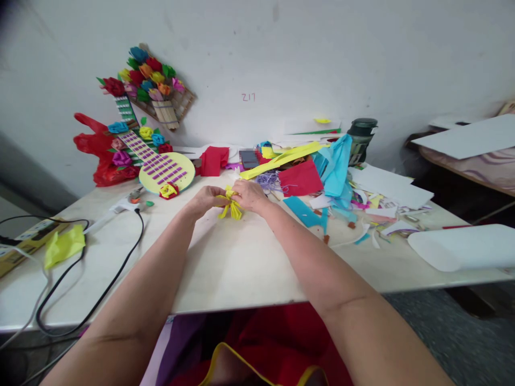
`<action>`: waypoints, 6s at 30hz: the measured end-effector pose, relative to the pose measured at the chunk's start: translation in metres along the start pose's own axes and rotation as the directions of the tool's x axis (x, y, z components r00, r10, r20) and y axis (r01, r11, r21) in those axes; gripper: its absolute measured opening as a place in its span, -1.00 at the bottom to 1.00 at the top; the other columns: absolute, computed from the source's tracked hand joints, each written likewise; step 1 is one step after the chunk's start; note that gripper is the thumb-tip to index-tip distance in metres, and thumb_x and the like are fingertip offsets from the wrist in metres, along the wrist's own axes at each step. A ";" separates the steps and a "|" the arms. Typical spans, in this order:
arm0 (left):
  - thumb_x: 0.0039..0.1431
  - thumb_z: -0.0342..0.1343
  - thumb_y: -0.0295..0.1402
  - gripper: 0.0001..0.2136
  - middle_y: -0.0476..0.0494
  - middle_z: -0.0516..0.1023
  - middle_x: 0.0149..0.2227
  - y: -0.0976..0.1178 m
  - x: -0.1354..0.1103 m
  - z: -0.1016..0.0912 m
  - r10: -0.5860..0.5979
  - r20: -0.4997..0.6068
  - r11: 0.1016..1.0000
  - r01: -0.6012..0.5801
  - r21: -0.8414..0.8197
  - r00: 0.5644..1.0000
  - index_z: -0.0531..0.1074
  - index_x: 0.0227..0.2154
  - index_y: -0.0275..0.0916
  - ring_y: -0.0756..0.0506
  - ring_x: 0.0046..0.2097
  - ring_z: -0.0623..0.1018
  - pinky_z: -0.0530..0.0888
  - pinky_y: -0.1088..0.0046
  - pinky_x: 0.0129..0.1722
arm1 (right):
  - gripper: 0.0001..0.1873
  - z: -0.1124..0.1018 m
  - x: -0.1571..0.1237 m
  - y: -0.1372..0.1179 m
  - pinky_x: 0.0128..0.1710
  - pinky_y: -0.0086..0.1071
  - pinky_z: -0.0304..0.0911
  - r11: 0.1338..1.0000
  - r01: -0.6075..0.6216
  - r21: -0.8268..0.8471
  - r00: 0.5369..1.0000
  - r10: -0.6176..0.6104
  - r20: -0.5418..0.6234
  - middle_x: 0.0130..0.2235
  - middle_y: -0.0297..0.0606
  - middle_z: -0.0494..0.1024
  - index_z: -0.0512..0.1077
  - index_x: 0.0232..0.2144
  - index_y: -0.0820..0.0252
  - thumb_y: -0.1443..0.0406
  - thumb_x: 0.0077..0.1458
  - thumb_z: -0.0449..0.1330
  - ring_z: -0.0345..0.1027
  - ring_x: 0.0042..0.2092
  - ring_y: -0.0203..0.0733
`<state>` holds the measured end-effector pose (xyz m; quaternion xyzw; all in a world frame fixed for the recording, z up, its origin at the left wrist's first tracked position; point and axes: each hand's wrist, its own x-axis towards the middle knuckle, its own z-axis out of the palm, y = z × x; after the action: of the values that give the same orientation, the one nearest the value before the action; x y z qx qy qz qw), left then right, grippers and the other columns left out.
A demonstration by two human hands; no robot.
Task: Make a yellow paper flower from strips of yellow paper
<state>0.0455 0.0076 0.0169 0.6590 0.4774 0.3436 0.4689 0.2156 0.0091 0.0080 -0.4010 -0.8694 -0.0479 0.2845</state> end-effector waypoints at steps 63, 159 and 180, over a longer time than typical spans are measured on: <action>-0.35 0.19 -0.42 -0.78 -0.03 0.47 -0.52 -0.004 0.001 0.002 0.114 -0.056 0.993 -0.116 -0.035 0.992 0.47 -0.50 -0.33 0.02 -0.46 0.41 0.35 0.47 -0.37 | -0.73 -0.008 0.001 0.016 -0.27 -0.38 0.18 0.669 -0.256 0.698 0.929 0.369 -0.013 -0.34 -0.25 0.48 0.46 -0.32 0.29 0.32 -0.11 0.08 0.27 -0.33 -0.28; -0.27 0.27 -0.15 -0.60 -0.15 0.53 -0.45 -0.012 0.005 0.005 0.002 -0.142 0.941 -0.050 -0.334 0.990 0.49 -0.36 -0.32 0.01 -0.49 0.45 0.36 0.52 -0.50 | -0.85 0.008 -0.001 0.015 -0.37 -0.41 0.27 0.619 -0.303 0.725 0.924 0.377 0.064 -0.46 -0.30 0.52 0.50 -0.46 0.22 0.32 -0.19 0.18 0.37 -0.40 -0.27; -0.36 0.28 -0.37 -0.59 -0.11 0.53 -0.52 -0.011 0.004 0.005 0.038 -0.130 0.940 -0.079 -0.333 0.991 0.43 -0.30 -0.33 0.00 -0.54 0.47 0.33 0.54 -0.57 | -0.86 0.013 0.000 0.015 -0.40 -0.43 0.21 0.698 -0.270 0.663 0.939 0.342 0.023 -0.50 -0.33 0.49 0.48 -0.50 0.23 0.32 -0.20 0.16 0.32 -0.43 -0.30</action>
<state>0.0477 0.0110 0.0047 0.5606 0.4194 0.4736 0.5344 0.2208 0.0233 -0.0051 -0.4112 -0.7355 0.2884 0.4547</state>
